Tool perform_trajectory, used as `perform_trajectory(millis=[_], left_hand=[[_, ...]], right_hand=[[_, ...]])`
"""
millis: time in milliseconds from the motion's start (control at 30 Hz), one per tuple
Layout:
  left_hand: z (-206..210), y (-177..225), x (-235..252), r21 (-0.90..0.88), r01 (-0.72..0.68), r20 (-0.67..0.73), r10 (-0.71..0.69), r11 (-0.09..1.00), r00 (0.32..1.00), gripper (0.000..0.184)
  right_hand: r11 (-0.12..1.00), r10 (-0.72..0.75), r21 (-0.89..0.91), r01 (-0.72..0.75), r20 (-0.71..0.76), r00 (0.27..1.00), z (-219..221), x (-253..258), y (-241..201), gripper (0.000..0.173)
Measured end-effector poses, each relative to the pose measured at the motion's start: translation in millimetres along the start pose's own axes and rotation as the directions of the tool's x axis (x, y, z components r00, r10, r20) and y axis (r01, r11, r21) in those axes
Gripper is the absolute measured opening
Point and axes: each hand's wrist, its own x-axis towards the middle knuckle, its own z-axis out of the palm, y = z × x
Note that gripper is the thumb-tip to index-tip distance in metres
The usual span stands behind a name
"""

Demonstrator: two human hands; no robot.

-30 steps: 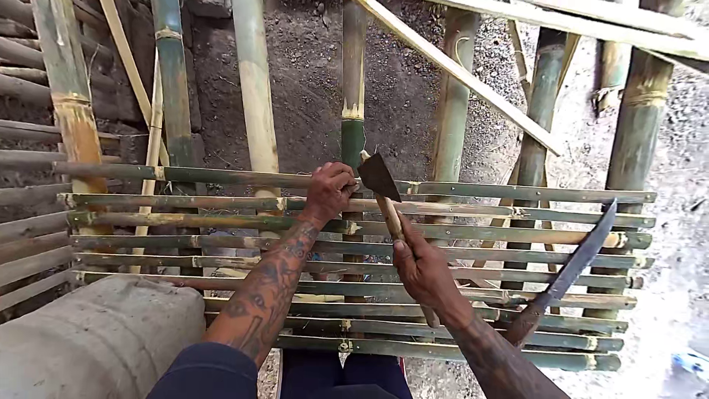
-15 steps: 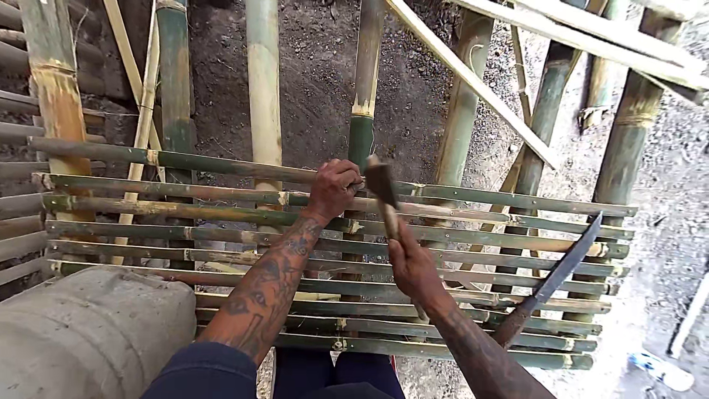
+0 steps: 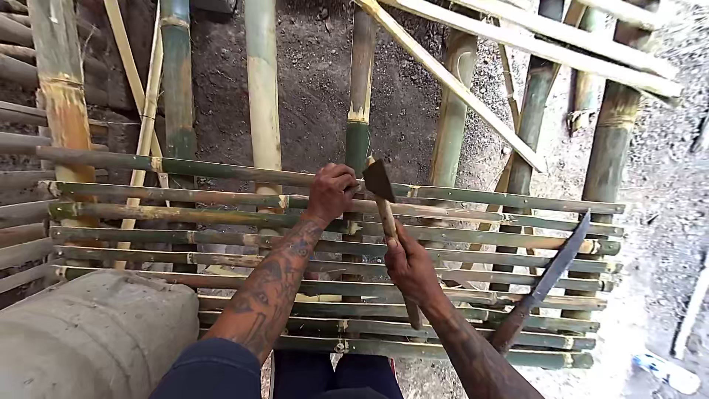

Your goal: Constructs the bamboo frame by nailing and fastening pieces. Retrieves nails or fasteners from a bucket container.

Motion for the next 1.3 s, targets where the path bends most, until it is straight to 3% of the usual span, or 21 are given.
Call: perform_trajectory(millis=[167, 267, 367, 433, 500, 567, 633, 700, 833, 1033, 1167, 1300], left_hand=[[-4, 1, 4, -0.028, 0.015, 0.024, -0.014, 0.999, 1.000, 0.005], [-17, 2, 10, -0.076, 0.050, 0.147, -0.038, 0.996, 0.988, 0.010], [-30, 8, 21, -0.091, 0.174, 0.289, -0.141, 0.981, 0.947, 0.020], [-33, 13, 32, 0.031, 0.294, 0.361, -0.285, 0.955, 0.888, 0.018], [-33, 18, 46, 0.228, 0.367, 0.419, -0.432, 0.902, 0.799, 0.027], [-31, 20, 57, 0.435, 0.310, 0.469, -0.507, 0.845, 0.723, 0.045], [-31, 16, 61, 0.554, 0.216, 0.478, -0.519, 0.804, 0.709, 0.056], [-33, 16, 61, 0.612, 0.190, 0.478, -0.551, 0.768, 0.685, 0.063], [-36, 22, 67, 0.623, 0.330, 0.441, -0.667, 0.709, 0.601, 0.059], [-35, 19, 71, 0.610, 0.354, 0.449, -0.677, 0.709, 0.583, 0.051], [-33, 16, 71, 0.601, 0.354, 0.465, -0.673, 0.717, 0.575, 0.049], [-34, 16, 74, 0.599, 0.347, 0.484, -0.671, 0.722, 0.561, 0.048]], right_hand=[[0.977, -0.014, 0.214, 0.014, -0.002, 1.000, -12, -20, -5, 0.059], [0.950, 0.015, 0.312, -0.012, -0.005, 1.000, -14, -32, -4, 0.061], [0.918, 0.038, 0.397, -0.020, -0.036, 0.999, -14, -46, -2, 0.060], [0.901, 0.038, 0.433, -0.012, -0.051, 0.998, -14, -51, -2, 0.060], [0.886, 0.041, 0.463, -0.011, -0.055, 0.998, -15, -53, -4, 0.060], [0.879, 0.051, 0.477, -0.018, -0.057, 0.997, -16, -54, -7, 0.060], [0.877, 0.046, 0.480, -0.014, -0.056, 0.997, -18, -54, -7, 0.061], [0.885, 0.012, 0.465, 0.015, -0.056, 0.998, -20, -51, -4, 0.063], [0.931, -0.058, 0.359, 0.073, -0.054, 0.997, -20, -38, 1, 0.069], [0.975, -0.210, 0.057, 0.214, -0.066, 0.975, -28, -16, 4, 0.047], [0.992, -0.060, -0.110, 0.062, 0.017, 0.998, -40, 2, -6, 0.053], [0.983, -0.120, -0.136, 0.122, 0.025, 0.992, -37, 16, -4, 0.063]])
